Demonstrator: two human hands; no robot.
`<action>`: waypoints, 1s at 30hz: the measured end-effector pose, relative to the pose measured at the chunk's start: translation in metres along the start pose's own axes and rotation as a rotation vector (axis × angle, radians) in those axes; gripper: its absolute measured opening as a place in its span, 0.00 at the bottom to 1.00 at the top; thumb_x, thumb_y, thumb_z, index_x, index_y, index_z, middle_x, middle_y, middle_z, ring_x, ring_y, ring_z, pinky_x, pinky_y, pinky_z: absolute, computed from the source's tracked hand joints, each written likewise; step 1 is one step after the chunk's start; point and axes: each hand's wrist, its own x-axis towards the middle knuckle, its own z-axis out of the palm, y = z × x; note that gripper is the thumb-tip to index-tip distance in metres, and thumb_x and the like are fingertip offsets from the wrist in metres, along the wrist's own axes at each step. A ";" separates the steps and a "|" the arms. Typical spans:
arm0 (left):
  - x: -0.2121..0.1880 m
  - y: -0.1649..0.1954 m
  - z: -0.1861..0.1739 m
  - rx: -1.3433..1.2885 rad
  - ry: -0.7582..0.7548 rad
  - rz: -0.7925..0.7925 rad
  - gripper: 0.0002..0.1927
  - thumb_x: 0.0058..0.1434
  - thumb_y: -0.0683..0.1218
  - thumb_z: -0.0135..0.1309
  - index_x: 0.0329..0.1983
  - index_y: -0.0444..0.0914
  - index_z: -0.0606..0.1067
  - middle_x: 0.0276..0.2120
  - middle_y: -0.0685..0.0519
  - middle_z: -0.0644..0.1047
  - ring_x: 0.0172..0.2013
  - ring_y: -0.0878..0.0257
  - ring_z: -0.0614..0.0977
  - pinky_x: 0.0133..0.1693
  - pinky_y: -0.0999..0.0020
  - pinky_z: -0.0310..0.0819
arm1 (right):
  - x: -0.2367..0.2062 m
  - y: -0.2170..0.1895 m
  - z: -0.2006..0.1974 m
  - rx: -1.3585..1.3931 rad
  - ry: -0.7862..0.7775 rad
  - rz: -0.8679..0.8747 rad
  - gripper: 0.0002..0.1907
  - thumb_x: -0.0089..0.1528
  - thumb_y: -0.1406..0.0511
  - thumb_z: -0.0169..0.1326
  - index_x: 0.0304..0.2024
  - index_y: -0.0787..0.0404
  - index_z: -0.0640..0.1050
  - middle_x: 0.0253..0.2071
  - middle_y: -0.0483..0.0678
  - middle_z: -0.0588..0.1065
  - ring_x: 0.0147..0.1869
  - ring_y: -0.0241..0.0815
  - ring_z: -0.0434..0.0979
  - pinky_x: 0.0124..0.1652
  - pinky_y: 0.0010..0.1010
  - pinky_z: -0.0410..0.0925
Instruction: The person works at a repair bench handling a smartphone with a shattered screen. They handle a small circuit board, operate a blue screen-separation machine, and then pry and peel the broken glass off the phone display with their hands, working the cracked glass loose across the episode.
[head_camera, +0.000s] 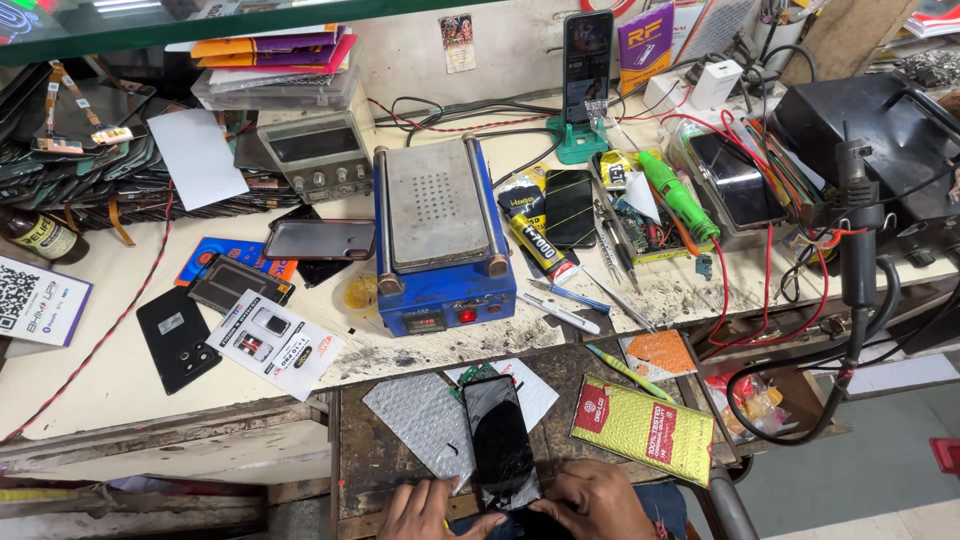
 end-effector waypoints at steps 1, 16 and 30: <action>0.000 0.000 0.000 -0.003 0.006 -0.001 0.43 0.49 0.77 0.61 0.50 0.37 0.80 0.38 0.48 0.81 0.43 0.55 0.80 0.46 0.59 0.76 | 0.000 0.000 0.000 0.010 -0.009 0.017 0.16 0.48 0.59 0.75 0.20 0.60 0.81 0.19 0.47 0.75 0.25 0.47 0.79 0.26 0.41 0.70; -0.002 0.001 0.006 -0.040 0.024 0.021 0.46 0.48 0.76 0.63 0.53 0.34 0.78 0.43 0.45 0.81 0.47 0.52 0.80 0.48 0.57 0.76 | -0.006 0.003 -0.004 0.015 0.027 -0.033 0.18 0.47 0.58 0.75 0.18 0.60 0.80 0.17 0.48 0.72 0.22 0.48 0.76 0.21 0.40 0.66; -0.002 0.002 0.002 0.061 0.154 0.176 0.47 0.52 0.76 0.59 0.61 0.37 0.77 0.25 0.50 0.72 0.29 0.57 0.72 0.32 0.65 0.73 | -0.005 0.000 -0.010 -0.044 0.014 0.065 0.24 0.44 0.55 0.78 0.15 0.61 0.75 0.19 0.48 0.72 0.22 0.47 0.77 0.22 0.41 0.66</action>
